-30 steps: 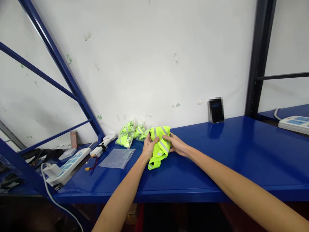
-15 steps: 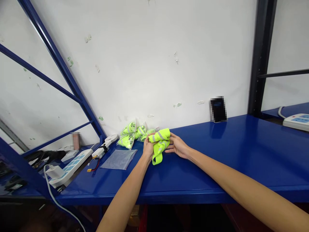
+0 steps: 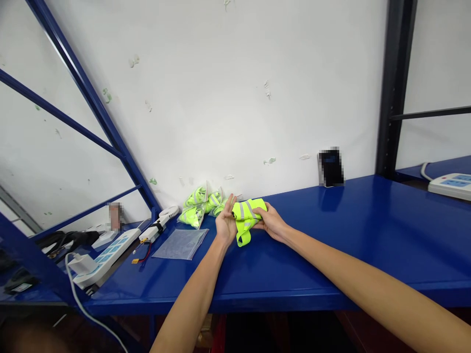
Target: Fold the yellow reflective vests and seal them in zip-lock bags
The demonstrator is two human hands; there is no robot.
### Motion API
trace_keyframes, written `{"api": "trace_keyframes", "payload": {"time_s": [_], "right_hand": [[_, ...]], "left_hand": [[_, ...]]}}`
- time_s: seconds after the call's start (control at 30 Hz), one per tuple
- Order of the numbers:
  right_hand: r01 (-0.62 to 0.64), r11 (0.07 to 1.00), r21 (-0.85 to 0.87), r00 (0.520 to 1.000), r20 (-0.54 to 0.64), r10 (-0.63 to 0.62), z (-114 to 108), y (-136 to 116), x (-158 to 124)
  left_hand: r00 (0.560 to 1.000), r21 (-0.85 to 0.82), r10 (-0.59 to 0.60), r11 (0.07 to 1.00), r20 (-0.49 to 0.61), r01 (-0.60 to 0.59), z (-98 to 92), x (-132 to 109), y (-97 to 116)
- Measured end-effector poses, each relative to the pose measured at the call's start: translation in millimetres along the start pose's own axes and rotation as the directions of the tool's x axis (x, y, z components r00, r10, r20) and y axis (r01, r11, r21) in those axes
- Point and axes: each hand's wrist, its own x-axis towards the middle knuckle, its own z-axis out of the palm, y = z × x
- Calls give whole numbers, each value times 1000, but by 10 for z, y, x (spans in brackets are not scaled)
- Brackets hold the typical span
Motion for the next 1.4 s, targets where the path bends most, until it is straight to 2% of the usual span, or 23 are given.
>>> {"api": "trace_keyframes", "payload": {"time_s": [0.07, 0.13, 0.23, 0.3, 0.37, 0.43, 0.5, 0.53, 0.6, 0.67, 0.73, 0.83, 0.9, 0.97, 1.07, 1.13, 1.17, 1.23, 1.3, 1.4], "right_hand": [[49, 999, 5, 998, -26, -49, -7, -11, 8], [100, 995, 16, 993, -68, -99, -27, -27, 27], [156, 988, 23, 972, -180, -149, -102, -52, 92], [189, 982, 0, 951, -248, -183, -175, -61, 151], [222, 974, -52, 933, -278, -228, -251, -55, 211], [254, 959, -125, 918, -280, -280, -321, -32, 266], [306, 920, -244, 898, -247, -364, -388, 1, 314], [343, 880, -329, 882, -208, -422, -422, 17, 335], [414, 752, -513, 843, -97, -530, -495, 42, 372], [441, 617, -652, 813, -2, -583, -564, 51, 393], [438, 532, -725, 802, 48, -595, -609, 41, 387], [484, 439, -757, 794, 170, -583, -602, 1, 327], [541, 399, -740, 791, 287, -540, -554, -31, 271], [586, 414, -697, 794, 390, -467, -497, -59, 228], [576, 550, -604, 816, 469, -339, -441, -83, 205], [516, 652, -556, 841, 471, -265, -433, -88, 201], [485, 689, -538, 853, 464, -237, -433, -89, 195], [427, 746, -510, 873, 448, -194, -430, -96, 163], [379, 796, -472, 880, 451, -152, -410, -109, 107], [331, 832, -445, 867, 492, -81, -353, -127, 23]], "left_hand": [[1000, -22, -26, 999, 7, 26, 17, -17, 23], [997, 32, -75, 997, 2, 75, 38, -44, 12], [972, 260, -227, 944, 54, 206, 69, -88, -70], [952, 448, -295, 864, 84, 228, 77, -111, -145], [967, 600, -236, 789, 94, 134, 76, -130, -210], [989, 720, -65, 692, 133, -51, 70, -155, -247], [969, 798, 97, 551, 228, -243, 66, -188, -256], [948, 814, 138, 487, 287, -317, 66, -205, -252], [909, 810, 129, 417, 396, -412, 66, -234, -236], [882, 785, 73, 425, 466, -450, 65, -248, -219], [874, 760, 20, 484, 486, -434, 57, -242, -207], [886, 745, -1, 543, 463, -388, 39, -206, -188], [900, 753, 41, 532, 434, -387, 25, -180, -162], [906, 781, 137, 465, 401, -416, 15, -166, -127], [865, 853, 290, 212, 410, -476, 10, -171, -87], [831, 863, 297, 45, 470, -504, 14, -184, -85], [824, 856, 269, -3, 499, -517, 16, -191, -90], [829, 847, 190, -38, 527, -530, 16, -199, -103], [846, 857, 144, -33, 514, -515, 5, -197, -109], [870, 875, 148, 44, 471, -481, -28, -178, -97]]}}
